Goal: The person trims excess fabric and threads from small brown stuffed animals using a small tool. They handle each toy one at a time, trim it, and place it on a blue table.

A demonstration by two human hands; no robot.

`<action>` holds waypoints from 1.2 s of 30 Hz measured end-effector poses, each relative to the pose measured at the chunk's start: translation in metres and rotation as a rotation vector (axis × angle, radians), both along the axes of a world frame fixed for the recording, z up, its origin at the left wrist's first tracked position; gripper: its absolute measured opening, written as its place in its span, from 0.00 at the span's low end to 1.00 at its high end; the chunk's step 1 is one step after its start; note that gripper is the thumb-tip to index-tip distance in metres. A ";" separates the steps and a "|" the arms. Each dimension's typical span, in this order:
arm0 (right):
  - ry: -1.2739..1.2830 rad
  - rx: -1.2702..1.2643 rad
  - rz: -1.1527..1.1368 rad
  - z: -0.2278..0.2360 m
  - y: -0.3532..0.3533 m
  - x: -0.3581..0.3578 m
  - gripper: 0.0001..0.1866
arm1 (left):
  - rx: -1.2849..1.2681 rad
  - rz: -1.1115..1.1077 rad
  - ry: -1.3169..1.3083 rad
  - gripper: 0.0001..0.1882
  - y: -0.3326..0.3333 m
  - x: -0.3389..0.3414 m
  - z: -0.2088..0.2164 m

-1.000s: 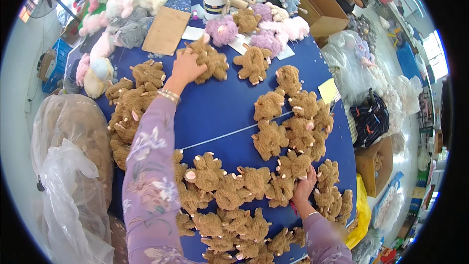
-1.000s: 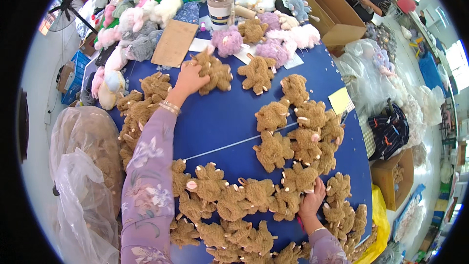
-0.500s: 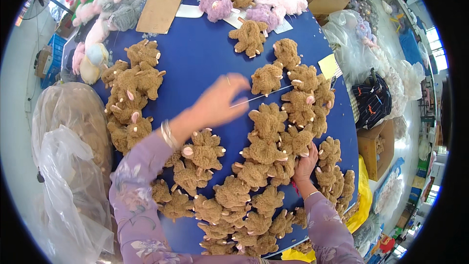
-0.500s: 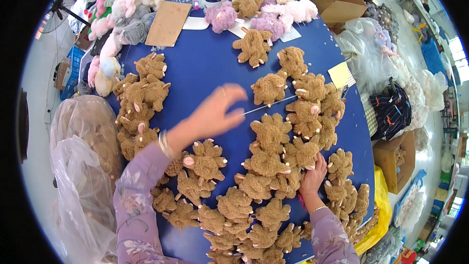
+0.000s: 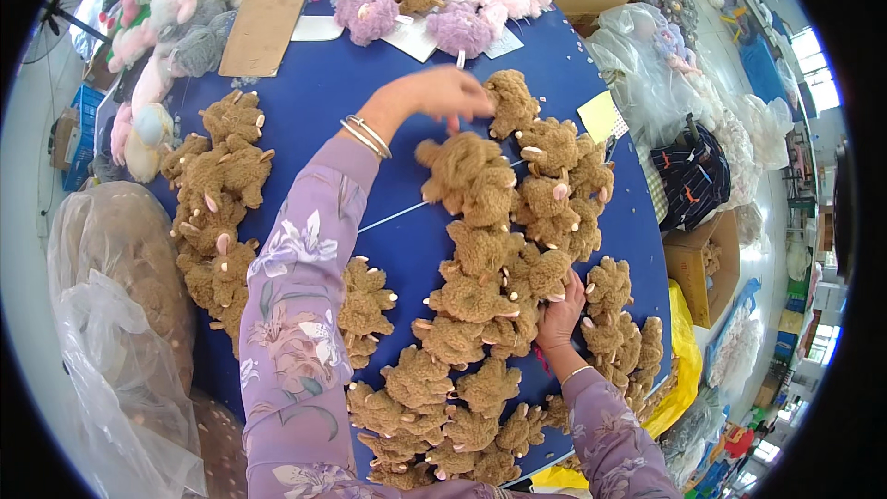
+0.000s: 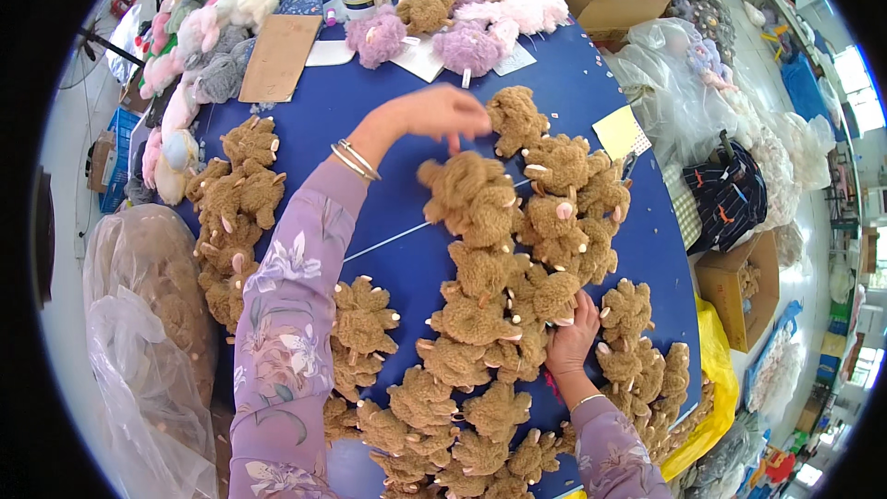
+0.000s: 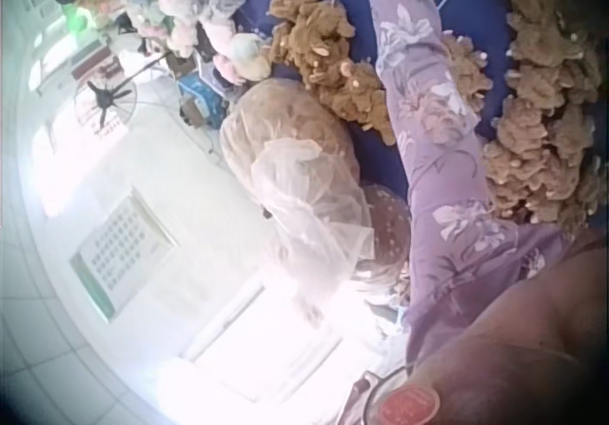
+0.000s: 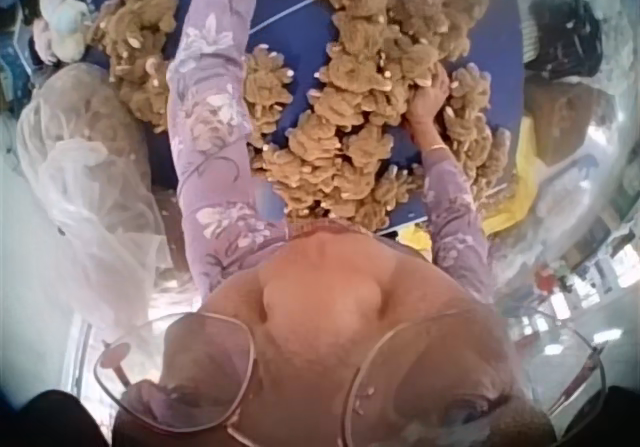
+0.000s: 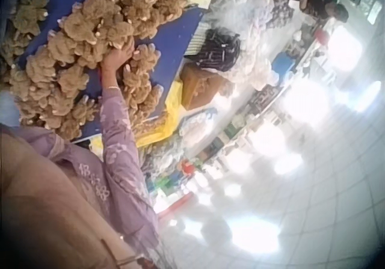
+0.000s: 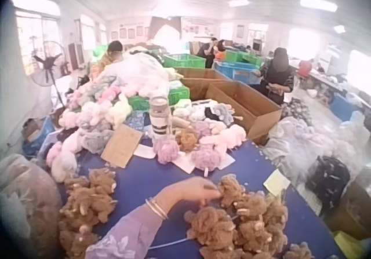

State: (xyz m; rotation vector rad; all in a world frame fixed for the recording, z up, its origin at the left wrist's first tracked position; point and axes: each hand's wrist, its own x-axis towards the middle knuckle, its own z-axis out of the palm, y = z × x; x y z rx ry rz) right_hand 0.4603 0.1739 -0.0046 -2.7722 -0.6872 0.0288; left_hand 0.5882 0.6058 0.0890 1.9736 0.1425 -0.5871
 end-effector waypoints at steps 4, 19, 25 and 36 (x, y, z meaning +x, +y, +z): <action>0.009 0.016 0.017 0.008 0.015 0.005 0.37 | 0.516 0.618 -0.725 0.26 0.053 0.035 -0.046; -0.027 -0.022 0.073 0.014 0.014 0.005 0.33 | 0.822 0.496 -0.548 0.30 0.048 0.089 -0.067; 0.022 0.007 0.042 0.017 0.015 0.005 0.34 | 0.777 0.377 -0.590 0.29 0.072 0.100 -0.087; -0.008 0.005 0.094 0.021 0.016 0.007 0.38 | 0.582 0.629 -0.701 0.36 0.061 0.081 -0.069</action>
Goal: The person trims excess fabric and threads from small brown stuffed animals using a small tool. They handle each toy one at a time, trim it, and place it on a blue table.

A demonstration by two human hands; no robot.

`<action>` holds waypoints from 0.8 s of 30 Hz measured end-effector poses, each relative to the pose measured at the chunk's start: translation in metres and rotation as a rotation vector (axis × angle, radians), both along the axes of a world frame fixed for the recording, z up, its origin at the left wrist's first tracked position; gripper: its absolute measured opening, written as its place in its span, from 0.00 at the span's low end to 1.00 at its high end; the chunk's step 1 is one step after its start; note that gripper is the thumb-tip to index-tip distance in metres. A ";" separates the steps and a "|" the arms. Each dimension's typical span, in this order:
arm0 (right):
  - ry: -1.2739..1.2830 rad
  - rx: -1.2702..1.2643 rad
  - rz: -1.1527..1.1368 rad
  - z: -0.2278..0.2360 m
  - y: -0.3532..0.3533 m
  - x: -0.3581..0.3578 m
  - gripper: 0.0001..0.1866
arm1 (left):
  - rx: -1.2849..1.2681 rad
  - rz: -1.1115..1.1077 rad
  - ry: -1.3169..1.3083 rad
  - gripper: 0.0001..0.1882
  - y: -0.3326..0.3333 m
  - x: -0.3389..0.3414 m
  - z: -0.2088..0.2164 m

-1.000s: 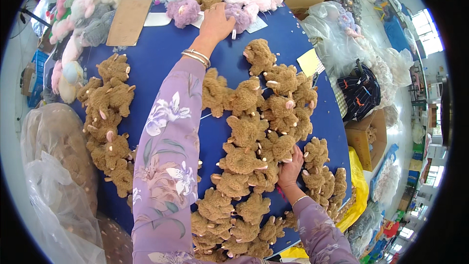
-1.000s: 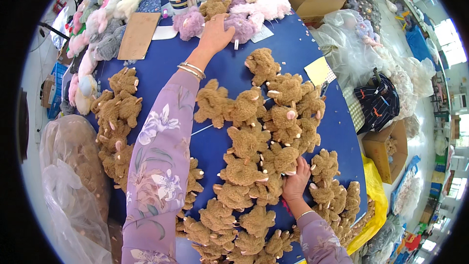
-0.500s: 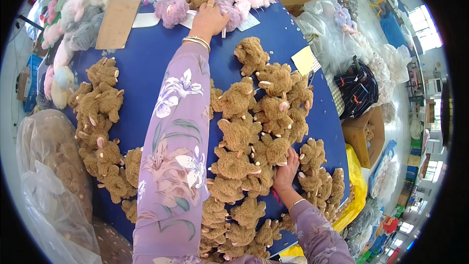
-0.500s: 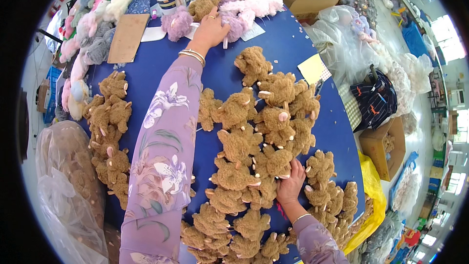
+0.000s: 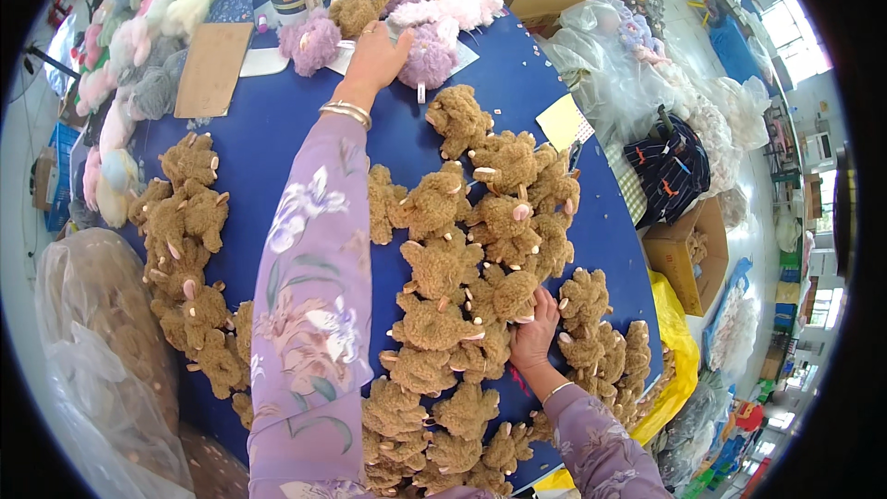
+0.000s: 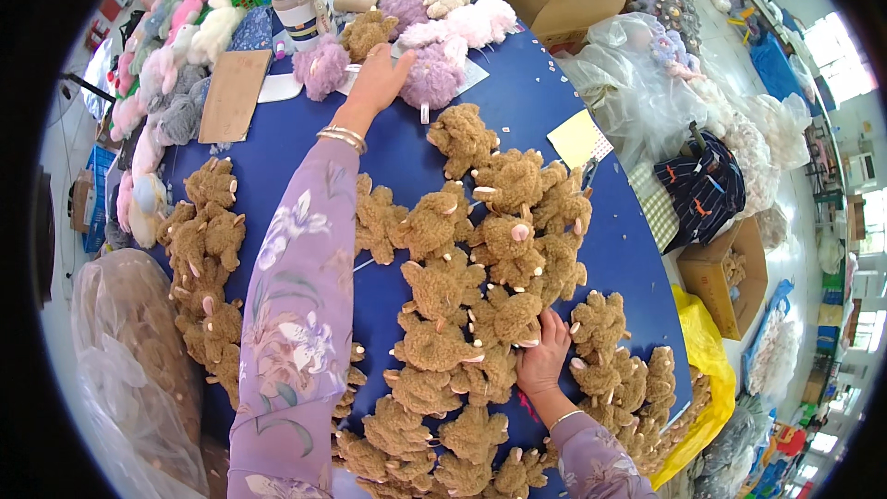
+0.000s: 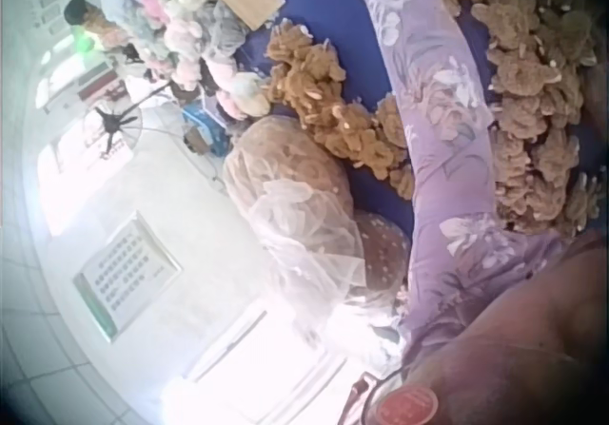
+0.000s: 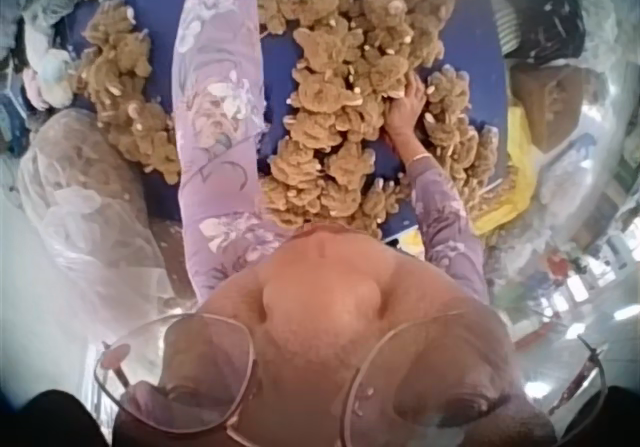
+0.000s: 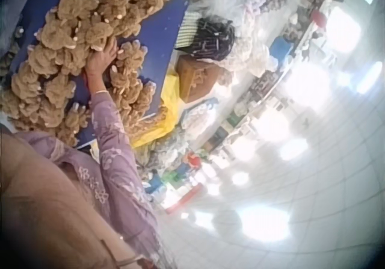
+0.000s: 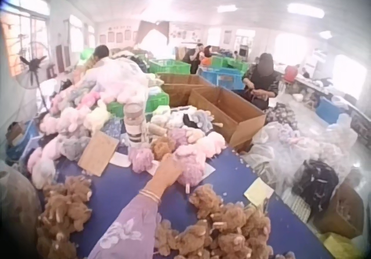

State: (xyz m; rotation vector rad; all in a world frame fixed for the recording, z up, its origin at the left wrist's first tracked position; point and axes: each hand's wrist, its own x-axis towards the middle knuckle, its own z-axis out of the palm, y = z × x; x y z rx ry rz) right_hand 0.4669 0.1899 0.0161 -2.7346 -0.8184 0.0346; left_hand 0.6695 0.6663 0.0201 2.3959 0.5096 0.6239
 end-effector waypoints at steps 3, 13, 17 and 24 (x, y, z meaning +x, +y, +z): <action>0.014 0.031 -0.039 -0.001 0.001 -0.001 0.31 | -0.055 -0.049 -0.243 0.36 -0.012 -0.031 0.034; 0.000 0.041 -0.021 -0.003 0.001 -0.001 0.30 | 0.102 0.042 0.055 0.34 0.001 -0.029 -0.001; -0.017 0.015 -0.001 -0.005 -0.004 -0.002 0.36 | 0.015 0.054 0.269 0.34 -0.014 0.004 0.002; 0.022 0.009 -0.027 -0.005 -0.006 -0.002 0.30 | -0.017 0.160 0.412 0.33 0.000 0.028 -0.030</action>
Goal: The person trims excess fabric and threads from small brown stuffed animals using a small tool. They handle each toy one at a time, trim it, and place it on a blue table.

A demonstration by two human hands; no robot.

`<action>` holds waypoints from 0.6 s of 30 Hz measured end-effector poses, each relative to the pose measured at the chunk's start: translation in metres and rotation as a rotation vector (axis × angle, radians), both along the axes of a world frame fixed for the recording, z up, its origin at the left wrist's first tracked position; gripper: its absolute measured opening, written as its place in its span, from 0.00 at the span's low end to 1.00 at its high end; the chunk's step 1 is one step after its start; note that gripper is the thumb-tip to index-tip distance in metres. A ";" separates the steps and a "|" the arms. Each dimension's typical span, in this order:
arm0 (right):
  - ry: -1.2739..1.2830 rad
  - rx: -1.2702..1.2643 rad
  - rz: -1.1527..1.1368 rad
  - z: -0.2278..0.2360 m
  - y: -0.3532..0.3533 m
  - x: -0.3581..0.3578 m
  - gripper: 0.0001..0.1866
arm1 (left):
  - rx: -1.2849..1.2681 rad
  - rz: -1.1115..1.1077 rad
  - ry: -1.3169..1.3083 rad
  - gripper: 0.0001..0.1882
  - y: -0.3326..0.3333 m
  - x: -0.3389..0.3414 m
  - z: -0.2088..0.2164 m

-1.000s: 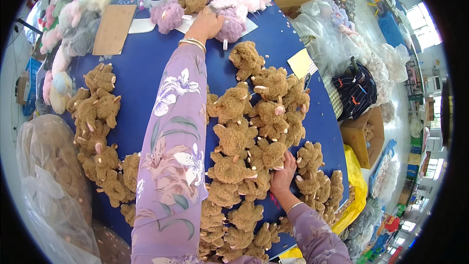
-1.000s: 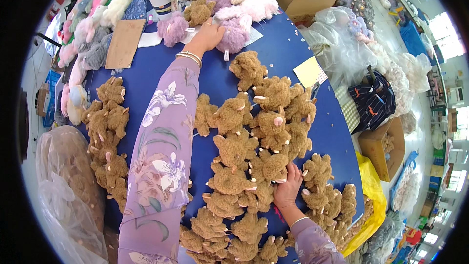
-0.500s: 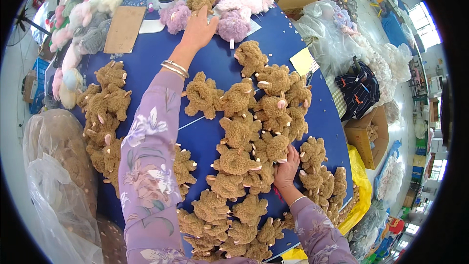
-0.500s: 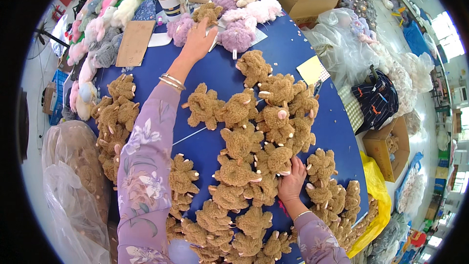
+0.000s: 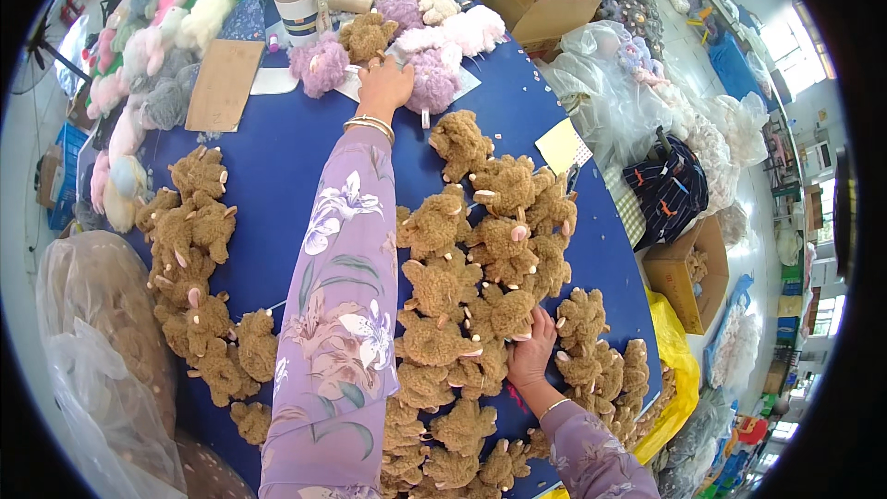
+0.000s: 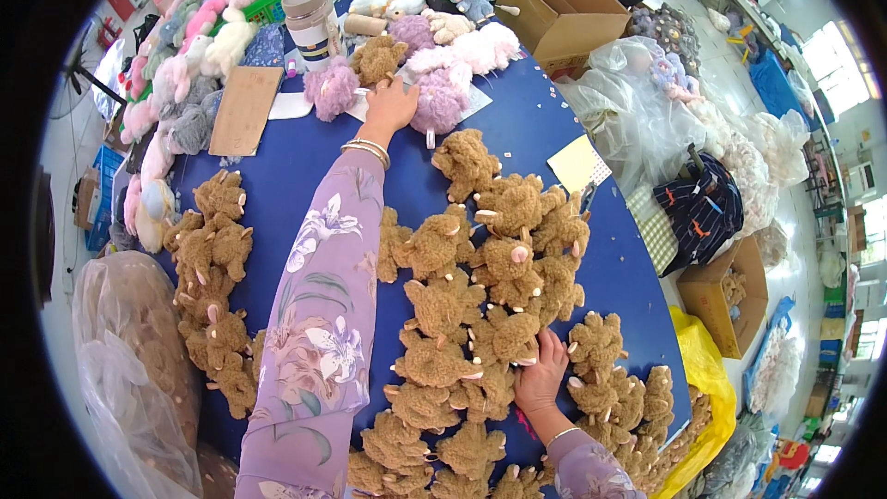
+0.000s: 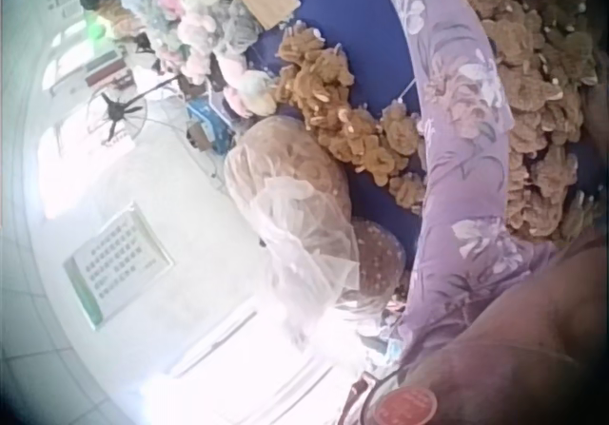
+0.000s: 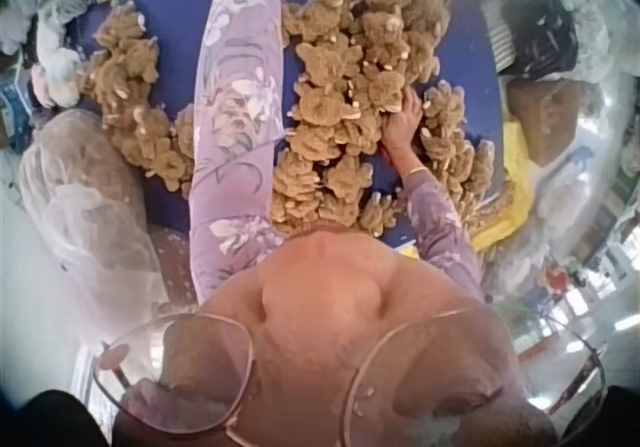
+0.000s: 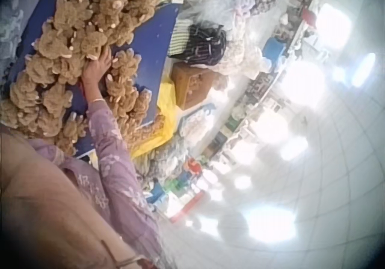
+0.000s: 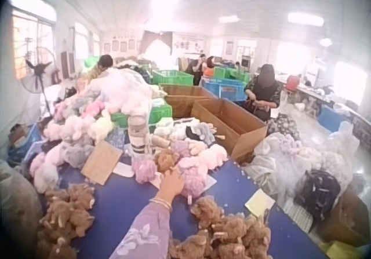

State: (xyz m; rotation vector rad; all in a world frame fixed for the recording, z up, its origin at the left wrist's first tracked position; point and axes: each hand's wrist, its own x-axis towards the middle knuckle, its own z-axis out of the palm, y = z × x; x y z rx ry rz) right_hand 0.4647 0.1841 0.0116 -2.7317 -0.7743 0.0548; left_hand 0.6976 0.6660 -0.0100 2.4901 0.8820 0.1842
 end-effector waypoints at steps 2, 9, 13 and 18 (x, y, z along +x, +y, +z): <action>-0.009 -0.016 0.010 -0.001 -0.001 -0.001 0.30 | -0.063 0.030 -0.095 0.35 -0.001 -0.006 0.002; 0.024 0.046 -0.021 0.002 0.009 0.003 0.34 | -0.050 -0.210 -0.724 0.28 -0.021 -0.099 0.056; -0.013 0.134 -0.158 -0.022 -0.001 0.000 0.31 | -0.421 -0.744 -0.523 0.18 -0.116 -0.228 0.158; -0.134 0.005 -0.044 -0.032 -0.011 -0.001 0.28 | -0.175 -0.284 -0.647 0.14 -0.044 -0.306 0.149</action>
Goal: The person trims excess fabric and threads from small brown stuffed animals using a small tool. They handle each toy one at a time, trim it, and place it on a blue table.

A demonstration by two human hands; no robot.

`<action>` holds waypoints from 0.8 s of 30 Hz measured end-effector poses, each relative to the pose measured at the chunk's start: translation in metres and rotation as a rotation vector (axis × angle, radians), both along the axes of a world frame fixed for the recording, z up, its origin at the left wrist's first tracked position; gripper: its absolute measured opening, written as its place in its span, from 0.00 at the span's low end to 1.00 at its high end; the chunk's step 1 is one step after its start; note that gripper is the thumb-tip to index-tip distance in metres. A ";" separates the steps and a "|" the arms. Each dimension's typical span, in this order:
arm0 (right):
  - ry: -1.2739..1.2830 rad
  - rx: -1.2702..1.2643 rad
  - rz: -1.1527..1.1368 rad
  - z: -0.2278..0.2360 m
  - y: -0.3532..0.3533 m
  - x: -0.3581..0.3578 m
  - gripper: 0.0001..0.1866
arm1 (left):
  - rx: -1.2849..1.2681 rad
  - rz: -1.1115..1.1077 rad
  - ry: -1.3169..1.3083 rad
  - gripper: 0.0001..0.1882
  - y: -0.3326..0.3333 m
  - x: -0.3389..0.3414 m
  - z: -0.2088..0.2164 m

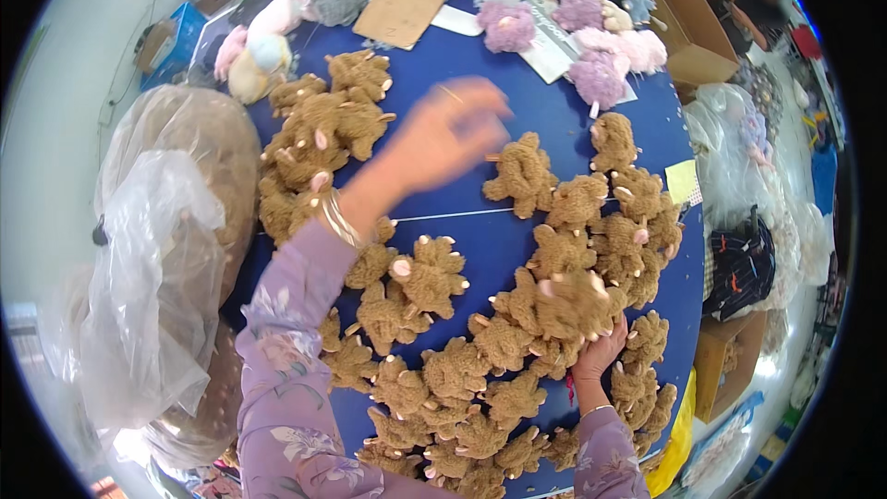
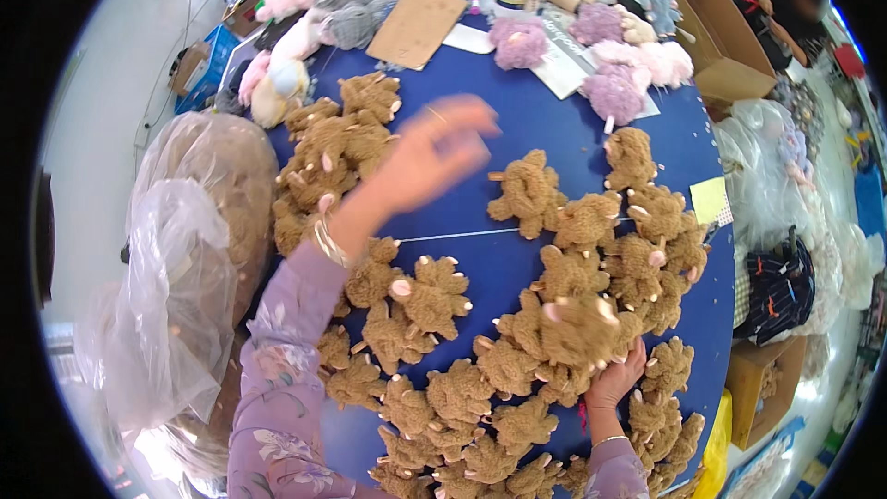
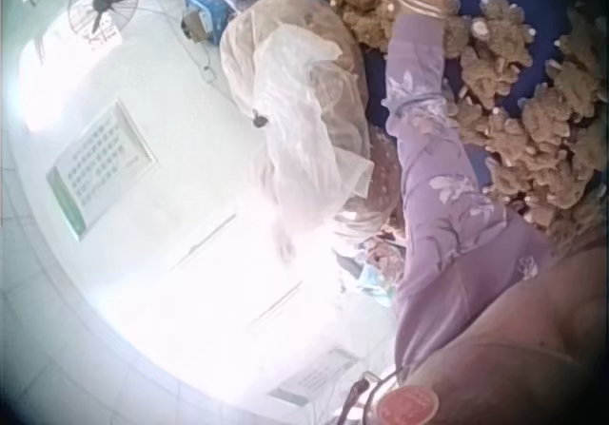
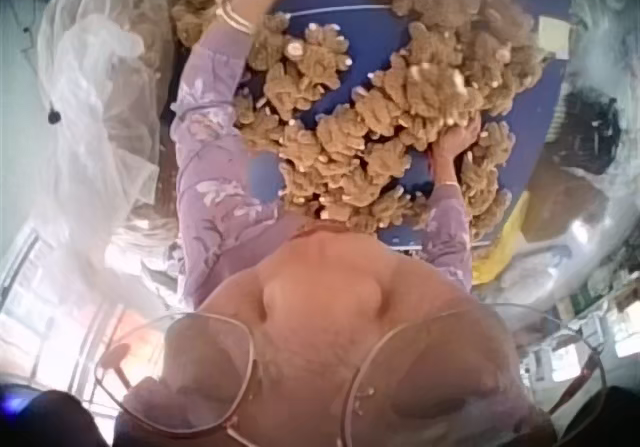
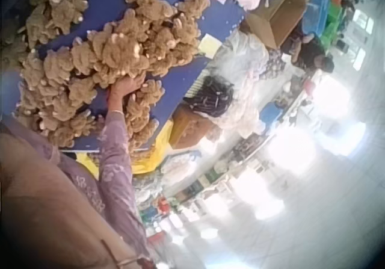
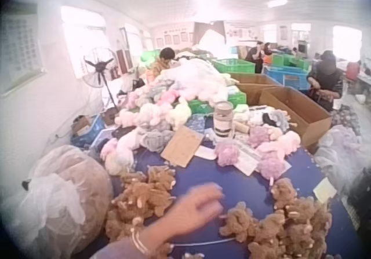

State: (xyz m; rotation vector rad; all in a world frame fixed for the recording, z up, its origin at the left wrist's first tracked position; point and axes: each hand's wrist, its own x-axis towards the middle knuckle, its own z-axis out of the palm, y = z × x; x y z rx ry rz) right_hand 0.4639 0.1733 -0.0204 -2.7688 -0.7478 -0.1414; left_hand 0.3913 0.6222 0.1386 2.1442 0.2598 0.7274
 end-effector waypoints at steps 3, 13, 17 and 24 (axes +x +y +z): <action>-0.018 -0.032 0.084 0.014 0.008 -0.002 0.28 | 0.409 0.725 0.158 0.24 0.139 -0.050 -0.039; -0.033 -0.080 0.078 0.010 0.005 -0.001 0.28 | 0.329 0.110 0.638 0.32 0.055 -0.070 -0.090; 0.020 0.032 0.002 -0.004 0.002 0.007 0.28 | 0.194 -0.394 0.506 0.36 -0.075 -0.076 -0.072; -0.034 -0.064 0.055 -0.003 0.001 0.005 0.24 | 0.143 -0.155 0.308 0.34 -0.025 0.001 -0.033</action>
